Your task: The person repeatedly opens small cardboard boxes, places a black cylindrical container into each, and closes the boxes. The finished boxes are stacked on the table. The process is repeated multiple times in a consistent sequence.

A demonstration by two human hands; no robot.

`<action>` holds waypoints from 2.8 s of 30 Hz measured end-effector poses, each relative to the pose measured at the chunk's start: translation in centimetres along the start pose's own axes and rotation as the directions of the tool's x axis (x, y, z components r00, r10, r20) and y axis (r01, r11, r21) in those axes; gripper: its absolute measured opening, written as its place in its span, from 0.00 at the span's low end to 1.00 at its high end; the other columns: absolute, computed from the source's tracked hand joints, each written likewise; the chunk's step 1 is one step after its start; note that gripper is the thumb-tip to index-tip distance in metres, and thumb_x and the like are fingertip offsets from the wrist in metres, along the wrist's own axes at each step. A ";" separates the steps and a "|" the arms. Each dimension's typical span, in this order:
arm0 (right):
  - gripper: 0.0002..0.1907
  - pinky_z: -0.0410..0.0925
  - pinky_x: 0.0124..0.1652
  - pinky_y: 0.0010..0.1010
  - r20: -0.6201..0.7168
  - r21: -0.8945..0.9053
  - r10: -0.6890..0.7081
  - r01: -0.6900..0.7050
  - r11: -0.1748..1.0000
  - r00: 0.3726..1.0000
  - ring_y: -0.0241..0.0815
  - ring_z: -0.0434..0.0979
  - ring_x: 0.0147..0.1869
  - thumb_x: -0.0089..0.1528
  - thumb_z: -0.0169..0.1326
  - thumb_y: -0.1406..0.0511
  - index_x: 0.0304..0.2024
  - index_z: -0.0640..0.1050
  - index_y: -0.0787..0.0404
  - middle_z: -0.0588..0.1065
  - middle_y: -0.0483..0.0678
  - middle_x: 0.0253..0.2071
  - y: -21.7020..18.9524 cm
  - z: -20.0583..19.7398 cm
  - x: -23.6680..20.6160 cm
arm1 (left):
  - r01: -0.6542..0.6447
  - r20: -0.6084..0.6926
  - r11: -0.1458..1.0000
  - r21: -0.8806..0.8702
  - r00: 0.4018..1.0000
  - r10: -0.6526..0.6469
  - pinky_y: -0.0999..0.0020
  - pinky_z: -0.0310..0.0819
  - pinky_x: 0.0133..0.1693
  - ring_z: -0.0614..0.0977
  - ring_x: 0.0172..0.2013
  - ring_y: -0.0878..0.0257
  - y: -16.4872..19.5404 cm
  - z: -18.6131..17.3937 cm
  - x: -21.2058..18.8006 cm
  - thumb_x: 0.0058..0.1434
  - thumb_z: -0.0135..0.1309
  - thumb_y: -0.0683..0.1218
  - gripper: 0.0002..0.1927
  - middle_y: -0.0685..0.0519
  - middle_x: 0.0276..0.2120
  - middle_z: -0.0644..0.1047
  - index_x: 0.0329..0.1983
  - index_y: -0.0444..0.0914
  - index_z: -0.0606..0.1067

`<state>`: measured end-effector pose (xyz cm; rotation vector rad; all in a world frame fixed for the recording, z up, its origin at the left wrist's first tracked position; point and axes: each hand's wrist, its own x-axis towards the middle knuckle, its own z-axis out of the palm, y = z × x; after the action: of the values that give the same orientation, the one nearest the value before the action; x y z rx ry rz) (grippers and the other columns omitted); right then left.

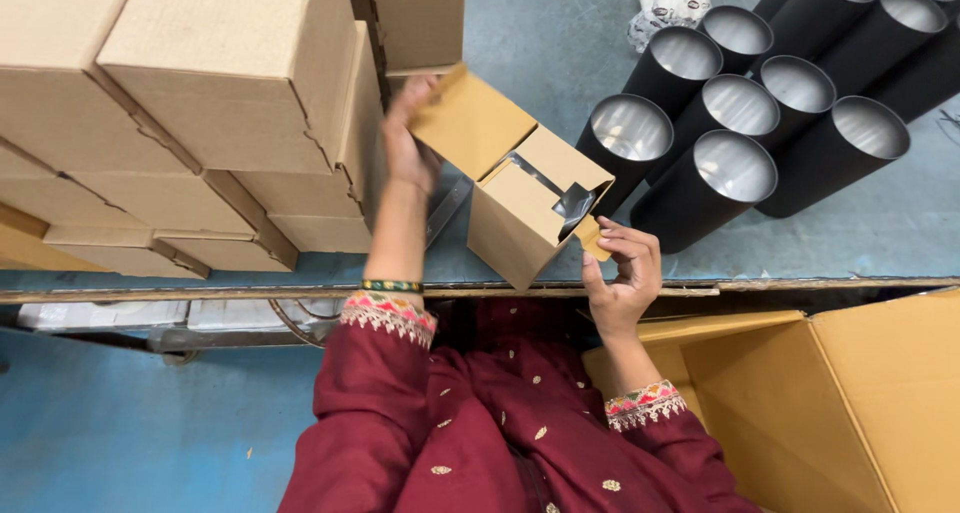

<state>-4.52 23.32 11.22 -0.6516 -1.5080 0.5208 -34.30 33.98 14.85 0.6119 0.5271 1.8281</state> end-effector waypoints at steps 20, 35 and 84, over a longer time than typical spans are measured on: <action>0.12 0.74 0.46 0.33 0.248 -0.352 -0.209 0.289 0.890 0.946 0.45 0.80 0.47 0.61 0.62 0.62 0.40 0.79 0.63 0.77 0.51 0.44 -6.5 -2.2 1.7 | -0.442 0.283 0.404 0.801 0.874 0.396 0.65 0.76 0.47 0.82 0.43 0.62 -5.0 2.6 0.4 0.61 0.60 0.39 0.08 0.53 0.40 0.80 0.44 0.39 0.75; 0.24 0.73 0.48 0.39 0.529 -0.598 0.237 0.160 0.785 0.815 0.55 0.81 0.50 0.59 0.62 0.61 0.55 0.77 0.65 0.78 0.57 0.56 -8.9 0.2 13.0 | -0.881 0.879 0.041 0.471 0.473 0.067 0.47 0.57 0.65 0.68 0.61 0.49 0.0 7.1 -10.5 0.68 0.54 0.59 0.16 0.50 0.53 0.70 0.50 0.45 0.73; 0.18 0.51 0.71 0.48 0.920 -0.357 0.234 0.424 0.833 0.315 0.52 0.77 0.53 0.67 0.48 0.54 0.44 0.80 0.59 0.79 0.50 0.38 -5.9 1.1 16.3 | -0.781 0.459 -0.169 0.602 0.511 -0.726 0.56 0.51 0.62 0.80 0.39 0.57 2.6 11.1 -3.9 0.65 0.50 0.53 0.11 0.49 0.29 0.80 0.35 0.47 0.81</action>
<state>-5.85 30.15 27.07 -0.6955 -2.9575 0.3459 -27.98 30.19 24.41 2.6617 1.1873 0.1192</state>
